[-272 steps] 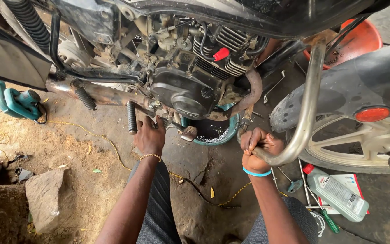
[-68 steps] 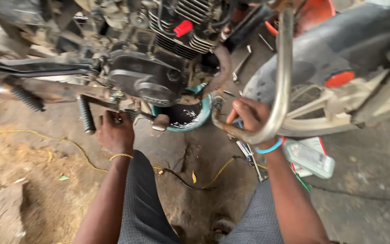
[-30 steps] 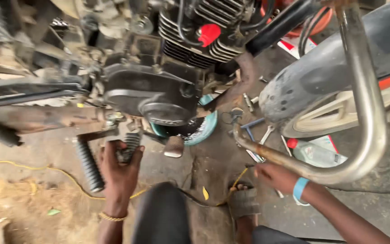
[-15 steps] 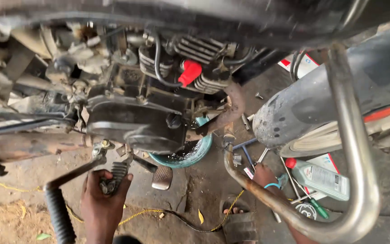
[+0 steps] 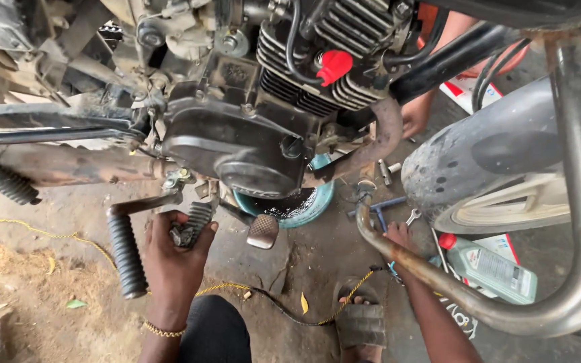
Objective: The person sits on the ground beside a motorcycle and works at the engine's lower drain area, using a wrench to loosen fittings while used oil drains into a basin below. They reach into the basin, reposition it, wipe components and their hands with a cloth, and continue tightening and checking the drain area.
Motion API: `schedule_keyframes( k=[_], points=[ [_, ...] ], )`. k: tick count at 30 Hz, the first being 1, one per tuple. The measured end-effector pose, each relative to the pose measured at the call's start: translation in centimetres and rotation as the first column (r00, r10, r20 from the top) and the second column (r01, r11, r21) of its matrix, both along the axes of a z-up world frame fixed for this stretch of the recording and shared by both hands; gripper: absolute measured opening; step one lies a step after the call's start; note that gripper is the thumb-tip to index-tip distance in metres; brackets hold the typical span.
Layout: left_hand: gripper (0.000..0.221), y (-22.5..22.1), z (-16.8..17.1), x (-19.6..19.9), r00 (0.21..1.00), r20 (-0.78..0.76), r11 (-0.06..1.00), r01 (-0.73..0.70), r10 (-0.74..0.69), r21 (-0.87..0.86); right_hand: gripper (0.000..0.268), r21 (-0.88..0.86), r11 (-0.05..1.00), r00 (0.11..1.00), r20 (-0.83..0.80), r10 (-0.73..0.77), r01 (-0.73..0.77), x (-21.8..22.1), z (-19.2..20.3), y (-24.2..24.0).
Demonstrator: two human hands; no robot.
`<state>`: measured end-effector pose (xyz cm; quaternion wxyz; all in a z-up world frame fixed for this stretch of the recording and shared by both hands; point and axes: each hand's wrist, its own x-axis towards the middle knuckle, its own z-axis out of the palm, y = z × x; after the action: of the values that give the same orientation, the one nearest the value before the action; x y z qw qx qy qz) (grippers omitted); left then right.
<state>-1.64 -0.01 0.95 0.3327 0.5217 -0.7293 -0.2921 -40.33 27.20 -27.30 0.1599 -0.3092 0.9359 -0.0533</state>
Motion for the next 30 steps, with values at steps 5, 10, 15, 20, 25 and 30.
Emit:
schedule_keyframes(
  k=[5, 10, 15, 20, 25, 30],
  points=[
    [0.044, 0.3, 0.8, -0.4, 0.999, 0.034, 0.999, 0.034, -0.033, -0.034, 0.036, -0.089, 0.996, 0.994, -0.110, 0.005, -0.015, -3.3, -6.8, 3.2],
    [0.046, 1.2, -0.9, 0.9, 0.981, 0.196, 0.977, 0.037, 0.005, -0.208, 0.031, -0.326, 0.940, 0.988, 0.146, -0.053, 0.099, 1.9, 4.1, 5.5],
    [0.036, 6.3, -2.5, 0.8, 0.814, 0.244, 0.807, 0.569, -0.526, -0.159, 0.032, -0.499, 0.849, 0.980, -0.009, 0.197, -0.175, 3.7, 5.2, 13.5],
    [0.034, 12.5, -7.4, -7.6, 0.477, 0.110, 0.484, 0.807, -0.872, 0.337, 0.033, -0.328, 0.859, 0.892, -0.364, 0.268, -0.393, 4.8, 9.6, 15.2],
    [0.027, 14.0, -20.0, -17.1, 0.374, 0.278, 0.464, 0.764, -0.885, 0.448, 0.037, -0.270, 0.945, 0.958, 0.266, -0.109, 0.183, 2.4, 10.2, 13.1],
    [0.029, 16.4, -30.3, -23.3, 0.388, 0.506, 0.590, 0.735, -0.770, 0.334, 0.031, -0.153, 0.988, 0.999, -0.030, 0.029, -0.033, -0.2, 5.1, 12.6]
  ],
)
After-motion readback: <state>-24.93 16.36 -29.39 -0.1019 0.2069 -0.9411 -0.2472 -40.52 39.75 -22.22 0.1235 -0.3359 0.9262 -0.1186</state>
